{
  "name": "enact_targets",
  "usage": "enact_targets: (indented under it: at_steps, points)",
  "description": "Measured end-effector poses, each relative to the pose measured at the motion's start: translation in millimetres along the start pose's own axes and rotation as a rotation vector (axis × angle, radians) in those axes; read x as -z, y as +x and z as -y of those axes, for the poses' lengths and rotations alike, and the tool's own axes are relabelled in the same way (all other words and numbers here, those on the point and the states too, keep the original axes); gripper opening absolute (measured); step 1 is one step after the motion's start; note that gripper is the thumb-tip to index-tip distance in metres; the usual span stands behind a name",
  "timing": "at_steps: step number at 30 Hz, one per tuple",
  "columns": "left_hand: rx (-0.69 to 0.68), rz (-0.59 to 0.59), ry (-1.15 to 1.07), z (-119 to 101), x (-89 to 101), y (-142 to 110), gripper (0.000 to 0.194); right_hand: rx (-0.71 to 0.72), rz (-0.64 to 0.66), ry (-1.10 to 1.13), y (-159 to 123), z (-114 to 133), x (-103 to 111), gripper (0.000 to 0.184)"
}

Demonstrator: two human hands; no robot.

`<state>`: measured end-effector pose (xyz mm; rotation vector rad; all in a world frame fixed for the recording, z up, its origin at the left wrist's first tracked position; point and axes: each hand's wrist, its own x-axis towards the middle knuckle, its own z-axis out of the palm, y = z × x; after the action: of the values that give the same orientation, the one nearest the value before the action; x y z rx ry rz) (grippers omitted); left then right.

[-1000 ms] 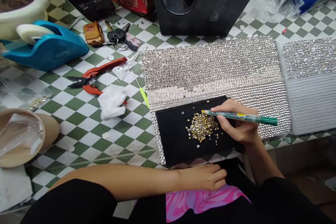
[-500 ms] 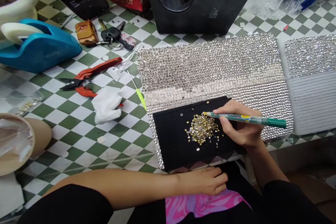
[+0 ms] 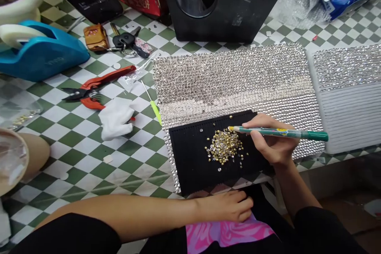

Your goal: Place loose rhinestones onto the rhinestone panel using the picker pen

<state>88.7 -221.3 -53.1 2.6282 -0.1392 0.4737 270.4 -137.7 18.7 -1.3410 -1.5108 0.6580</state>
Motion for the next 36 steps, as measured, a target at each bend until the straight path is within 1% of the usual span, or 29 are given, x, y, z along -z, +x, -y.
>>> enact_targets:
  at_steps: [2, 5, 7, 10, 12, 14, 16, 18, 20, 22, 26, 29, 33, 36]
  points:
    - [-0.011, -0.016, 0.004, 0.9, 0.8, -0.2, 0.007, -0.004, -0.084, 0.027, 0.6, -0.3, -0.3, 0.018]
    - [-0.026, -0.030, 0.021, 2.7, 3.5, -0.1, 0.007, 0.036, -0.279, 0.064, 3.9, -2.4, 7.1, 0.014]
    - [-0.035, -0.029, 0.036, 3.9, 5.2, 0.4, 0.013, 0.072, -0.403, 0.069, 9.1, -5.0, 21.0, 0.015]
    - [-0.038, -0.039, 0.054, 5.1, 6.5, 1.1, 0.017, 0.121, -0.520, 0.031, 23.3, -12.2, 53.4, 0.017]
    - [-0.034, -0.056, 0.061, 5.3, 6.7, 1.1, 0.016, 0.145, -0.559, -0.014, 35.8, -21.9, 76.8, 0.017]
    - [-0.029, -0.073, 0.065, 5.2, 6.9, 0.6, 0.014, 0.136, -0.568, -0.059, 47.9, -36.8, 96.4, 0.013]
    - [-0.025, -0.079, 0.067, 5.0, 6.9, -0.2, 0.013, 0.090, -0.558, -0.096, 56.8, -55.3, 109.7, 0.012]
    - [-0.026, -0.074, 0.069, 4.7, 6.2, -1.0, 0.012, 0.015, -0.547, -0.124, 61.1, -73.2, 117.1, 0.011]
    - [-0.028, -0.060, 0.070, 4.2, 4.7, -1.6, 0.012, -0.055, -0.549, -0.147, 61.6, -86.5, 120.7, 0.009]
    - [-0.029, -0.048, 0.067, 3.6, 2.7, -2.1, 0.012, -0.099, -0.559, -0.167, 60.3, -93.6, 122.3, 0.008]
    - [-0.026, -0.040, 0.060, 2.8, 1.2, -2.5, 0.012, -0.136, -0.557, -0.200, 58.8, -95.2, 121.9, 0.005]
    - [-0.027, -0.035, 0.063, 3.1, 3.1, -2.1, 0.013, -0.124, -0.556, -0.222, 57.9, -92.5, 117.3, 0.007]
    - [-0.025, -0.047, 0.072, 3.9, 5.1, -1.4, 0.012, -0.066, -0.573, -0.227, 55.0, -89.4, 109.6, 0.009]
    - [-0.028, -0.054, 0.070, 4.2, 5.5, -0.9, 0.011, -0.027, -0.591, -0.218, 54.7, -90.1, 109.3, 0.007]
